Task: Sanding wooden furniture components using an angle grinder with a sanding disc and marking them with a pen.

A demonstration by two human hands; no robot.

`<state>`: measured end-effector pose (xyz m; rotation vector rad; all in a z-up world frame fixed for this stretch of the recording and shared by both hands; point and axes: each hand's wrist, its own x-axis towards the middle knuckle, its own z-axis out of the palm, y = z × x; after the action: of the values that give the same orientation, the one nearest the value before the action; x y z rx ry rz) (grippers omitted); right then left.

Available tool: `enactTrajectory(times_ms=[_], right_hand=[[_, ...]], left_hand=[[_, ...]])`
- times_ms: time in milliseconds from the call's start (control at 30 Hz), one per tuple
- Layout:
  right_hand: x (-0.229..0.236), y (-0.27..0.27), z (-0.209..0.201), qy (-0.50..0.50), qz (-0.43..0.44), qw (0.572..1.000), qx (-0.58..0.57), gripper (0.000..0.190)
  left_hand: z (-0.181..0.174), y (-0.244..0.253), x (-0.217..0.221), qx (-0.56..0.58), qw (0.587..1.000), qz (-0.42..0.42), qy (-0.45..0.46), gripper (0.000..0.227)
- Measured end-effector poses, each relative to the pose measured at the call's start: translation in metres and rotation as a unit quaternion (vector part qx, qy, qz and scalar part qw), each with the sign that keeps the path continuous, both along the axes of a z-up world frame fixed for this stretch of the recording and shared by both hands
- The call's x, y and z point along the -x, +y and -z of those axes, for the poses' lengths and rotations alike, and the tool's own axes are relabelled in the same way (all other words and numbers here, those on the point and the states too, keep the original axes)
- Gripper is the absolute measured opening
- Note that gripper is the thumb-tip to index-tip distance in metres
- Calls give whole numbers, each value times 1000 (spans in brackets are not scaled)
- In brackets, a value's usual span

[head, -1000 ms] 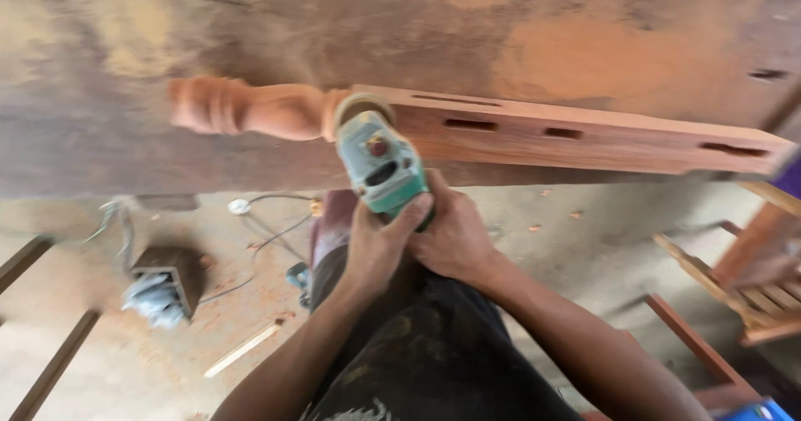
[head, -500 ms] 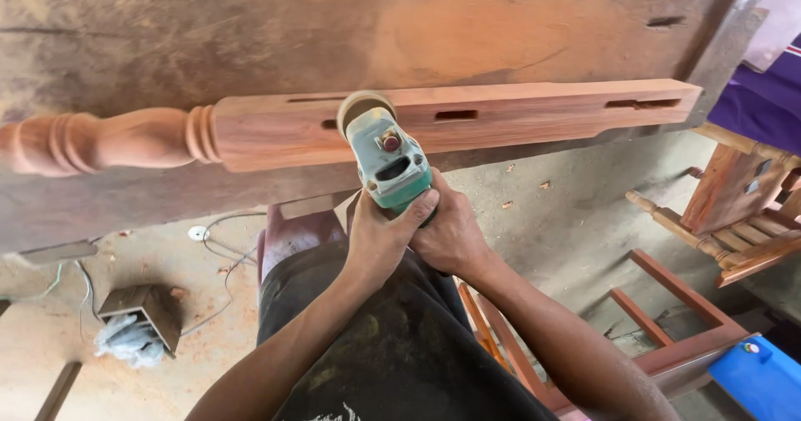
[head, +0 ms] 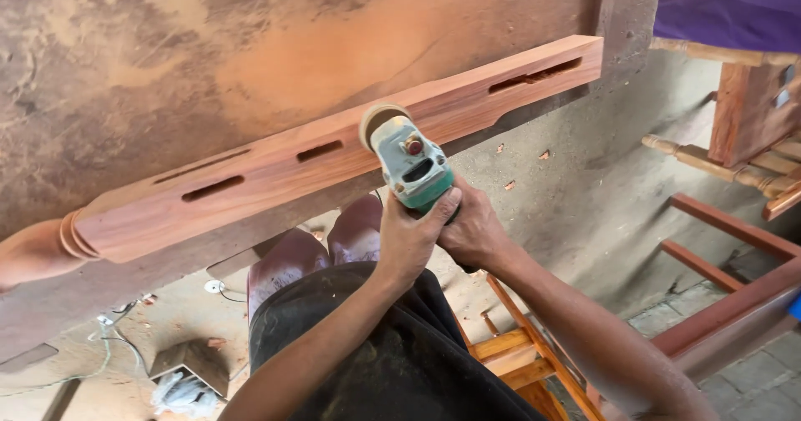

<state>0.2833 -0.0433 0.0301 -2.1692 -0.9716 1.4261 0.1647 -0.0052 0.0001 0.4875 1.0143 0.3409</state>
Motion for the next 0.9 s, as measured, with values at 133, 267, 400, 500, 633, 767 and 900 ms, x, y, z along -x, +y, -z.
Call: enactTrajectory(times_ms=[133, 267, 400, 500, 633, 767, 900], right_hand=[[-40, -15, 3, 10, 12, 1000, 1, 40], [-76, -33, 8, -13, 3, 1000, -22, 32], [-109, -53, 16, -9, -13, 998, -55, 26], [-132, -67, 24, -7, -7, 1000, -3, 20], [-156, -76, 26, -32, 18, 996, 77, 25], [-178, -88, 21, -66, 47, 997, -21, 26], [-195, -98, 24, -39, 80, 996, -14, 26]], left_hand=[[3, -9, -40, 5, 998, 55, 13, 64], [6, -19, -77, 4, 998, 65, -23, 73], [13, -36, -113, -6, 997, 60, -46, 79], [7, -34, -136, -24, 994, 110, 0, 86], [13, -44, -163, -40, 990, 137, -7, 85], [14, -51, -188, -48, 985, 167, -20, 84], [14, -56, -208, -35, 981, 188, -18, 86]])
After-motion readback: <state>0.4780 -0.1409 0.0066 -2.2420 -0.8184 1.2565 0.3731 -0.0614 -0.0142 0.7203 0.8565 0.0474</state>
